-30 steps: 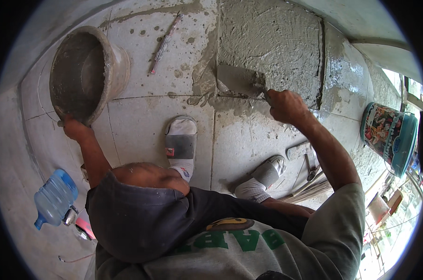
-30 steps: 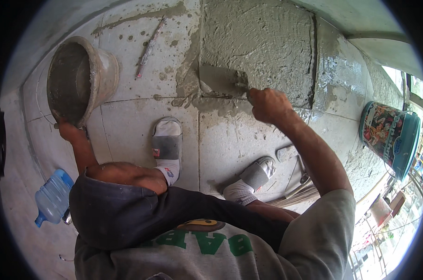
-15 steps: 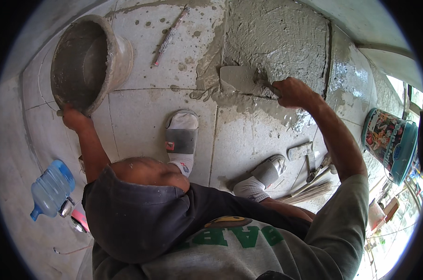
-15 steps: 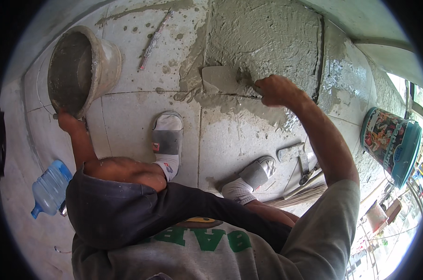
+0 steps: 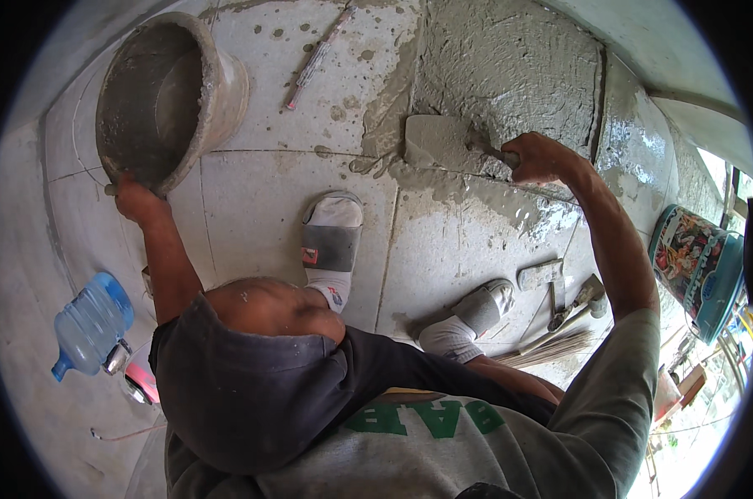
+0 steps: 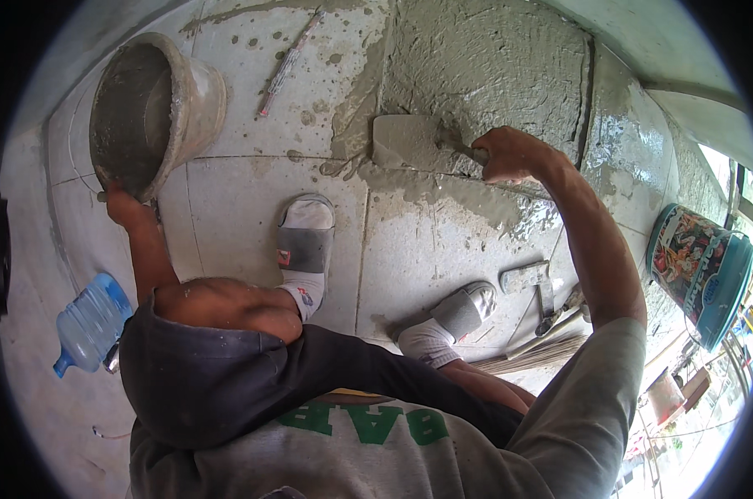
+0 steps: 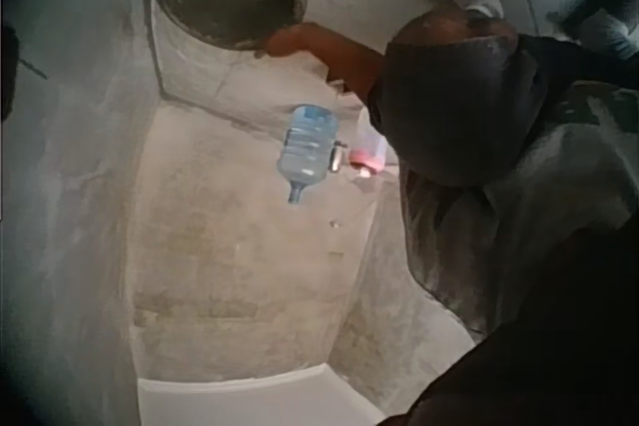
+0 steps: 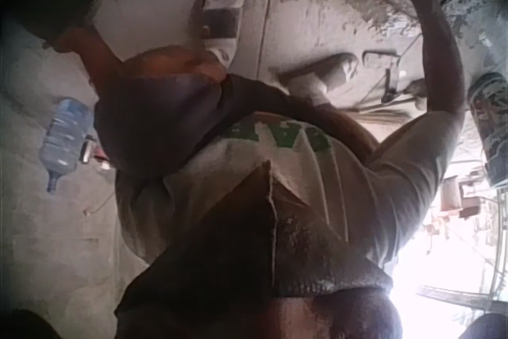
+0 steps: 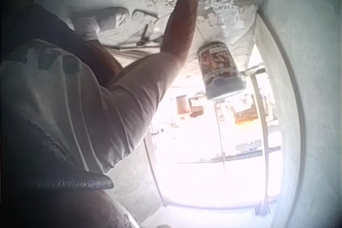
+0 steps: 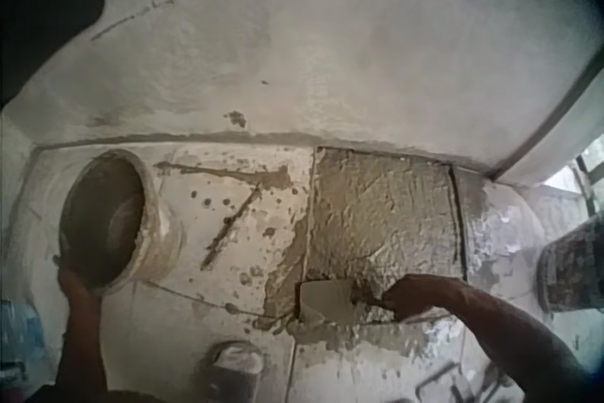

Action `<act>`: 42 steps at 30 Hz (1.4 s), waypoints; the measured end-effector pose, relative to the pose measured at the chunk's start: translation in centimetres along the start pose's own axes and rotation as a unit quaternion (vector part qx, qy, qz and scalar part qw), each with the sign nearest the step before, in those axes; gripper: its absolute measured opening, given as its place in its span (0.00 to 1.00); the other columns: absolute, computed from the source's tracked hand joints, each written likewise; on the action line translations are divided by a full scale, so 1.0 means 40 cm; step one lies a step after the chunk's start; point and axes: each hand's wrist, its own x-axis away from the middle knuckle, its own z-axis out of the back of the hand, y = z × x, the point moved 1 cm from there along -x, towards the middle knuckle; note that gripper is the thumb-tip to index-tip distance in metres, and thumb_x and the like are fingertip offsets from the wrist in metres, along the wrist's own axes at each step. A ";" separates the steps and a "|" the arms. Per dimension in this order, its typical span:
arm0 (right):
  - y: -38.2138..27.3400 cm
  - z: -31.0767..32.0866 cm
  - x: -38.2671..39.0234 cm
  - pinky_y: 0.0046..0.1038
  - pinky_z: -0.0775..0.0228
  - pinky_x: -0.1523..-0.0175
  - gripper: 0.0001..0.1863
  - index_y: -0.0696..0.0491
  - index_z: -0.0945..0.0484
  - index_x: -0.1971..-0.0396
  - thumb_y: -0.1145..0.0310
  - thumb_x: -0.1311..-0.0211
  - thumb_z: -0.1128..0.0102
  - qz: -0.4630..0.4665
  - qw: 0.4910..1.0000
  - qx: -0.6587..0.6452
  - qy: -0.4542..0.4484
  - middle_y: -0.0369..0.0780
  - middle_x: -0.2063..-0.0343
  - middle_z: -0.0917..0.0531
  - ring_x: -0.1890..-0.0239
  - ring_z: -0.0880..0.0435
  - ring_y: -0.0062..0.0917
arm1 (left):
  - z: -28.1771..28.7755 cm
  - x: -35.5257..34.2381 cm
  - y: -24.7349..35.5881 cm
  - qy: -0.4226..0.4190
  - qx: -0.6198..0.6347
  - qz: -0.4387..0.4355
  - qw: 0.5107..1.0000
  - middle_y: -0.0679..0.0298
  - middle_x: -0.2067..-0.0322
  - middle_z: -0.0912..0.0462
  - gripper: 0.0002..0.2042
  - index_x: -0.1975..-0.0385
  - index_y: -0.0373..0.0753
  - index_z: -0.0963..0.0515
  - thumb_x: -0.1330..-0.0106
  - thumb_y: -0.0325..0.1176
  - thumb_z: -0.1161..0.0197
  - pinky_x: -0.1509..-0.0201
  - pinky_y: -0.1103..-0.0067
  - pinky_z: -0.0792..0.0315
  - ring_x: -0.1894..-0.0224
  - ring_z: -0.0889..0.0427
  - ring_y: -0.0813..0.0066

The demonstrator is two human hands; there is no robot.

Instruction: The recorder is using a trowel to apply and smooth cement on a floor surface, occasionally mixing more from a bucket.

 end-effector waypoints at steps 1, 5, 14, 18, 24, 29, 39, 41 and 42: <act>-0.008 0.011 0.009 0.29 0.28 0.76 0.08 0.57 0.23 0.72 0.75 0.56 0.43 -0.015 0.997 -0.079 -0.012 0.40 0.82 0.22 0.81 0.23 0.22 | 0.000 0.000 0.002 0.000 0.001 0.001 1.000 0.50 0.59 0.20 0.20 0.59 0.19 0.24 0.43 0.33 0.43 0.55 0.69 0.25 0.61 0.19 0.60; -0.038 0.033 0.045 0.25 0.31 0.81 0.07 0.60 0.25 0.73 0.75 0.55 0.43 -0.012 0.988 -0.152 -0.007 0.39 0.83 0.24 0.84 0.26 0.20 | -0.006 0.005 0.004 -0.014 0.015 0.004 1.000 0.49 0.58 0.20 0.19 0.58 0.19 0.25 0.43 0.31 0.43 0.55 0.69 0.25 0.60 0.19 0.60; -0.343 0.114 0.128 0.27 0.29 0.75 0.11 0.58 0.27 0.65 0.66 0.44 0.45 0.245 0.942 -0.162 0.159 0.36 0.82 0.25 0.80 0.25 0.21 | 0.020 -0.021 -0.012 -0.009 0.003 -0.005 1.000 0.50 0.60 0.20 0.19 0.59 0.19 0.24 0.45 0.31 0.43 0.55 0.69 0.25 0.61 0.19 0.60; -0.573 0.090 0.108 0.32 0.27 0.79 0.10 0.57 0.27 0.64 0.69 0.43 0.44 0.310 0.837 -0.042 0.449 0.40 0.82 0.21 0.79 0.18 0.25 | -0.036 0.027 0.013 -0.014 0.003 -0.006 1.000 0.52 0.63 0.19 0.18 0.61 0.19 0.23 0.43 0.32 0.44 0.58 0.70 0.25 0.64 0.19 0.62; -0.769 0.047 0.017 0.37 0.22 0.70 0.14 0.59 0.27 0.60 0.70 0.47 0.44 0.265 0.852 0.044 0.450 0.46 0.75 0.18 0.71 0.15 0.38 | 0.015 -0.023 -0.031 -0.114 -0.020 -0.016 0.993 0.55 0.63 0.17 0.14 0.60 0.30 0.21 0.38 0.31 0.47 0.59 0.73 0.25 0.64 0.19 0.66; -0.569 0.056 0.055 0.37 0.22 0.67 0.13 0.54 0.28 0.60 0.69 0.47 0.46 0.228 0.886 -0.041 0.402 0.44 0.73 0.18 0.69 0.16 0.37 | 0.005 -0.013 -0.022 -0.058 -0.067 -0.060 0.994 0.54 0.63 0.17 0.13 0.62 0.29 0.20 0.38 0.32 0.47 0.59 0.71 0.24 0.64 0.18 0.65; 0.009 -0.064 0.080 0.39 0.28 0.69 0.07 0.52 0.22 0.67 0.71 0.46 0.47 -0.089 0.963 0.051 0.248 0.43 0.81 0.21 0.79 0.20 0.36 | 0.013 -0.035 -0.030 -0.035 -0.098 -0.084 0.991 0.52 0.62 0.19 0.16 0.65 0.22 0.22 0.39 0.34 0.46 0.59 0.68 0.25 0.64 0.18 0.60; 0.010 -0.073 0.052 0.39 0.27 0.67 0.07 0.52 0.22 0.67 0.71 0.46 0.47 -0.094 0.970 0.041 0.220 0.43 0.80 0.20 0.77 0.19 0.36 | 0.001 -0.020 -0.019 -0.015 -0.039 -0.019 0.999 0.53 0.62 0.19 0.17 0.65 0.21 0.22 0.39 0.34 0.46 0.58 0.69 0.25 0.64 0.18 0.60; 0.010 -0.079 0.032 0.40 0.25 0.65 0.08 0.51 0.22 0.67 0.70 0.47 0.47 -0.095 0.977 0.034 0.191 0.43 0.79 0.19 0.75 0.18 0.37 | 0.022 -0.039 -0.022 -0.027 -0.094 -0.056 0.994 0.53 0.61 0.18 0.17 0.64 0.22 0.22 0.38 0.35 0.47 0.56 0.69 0.26 0.62 0.19 0.61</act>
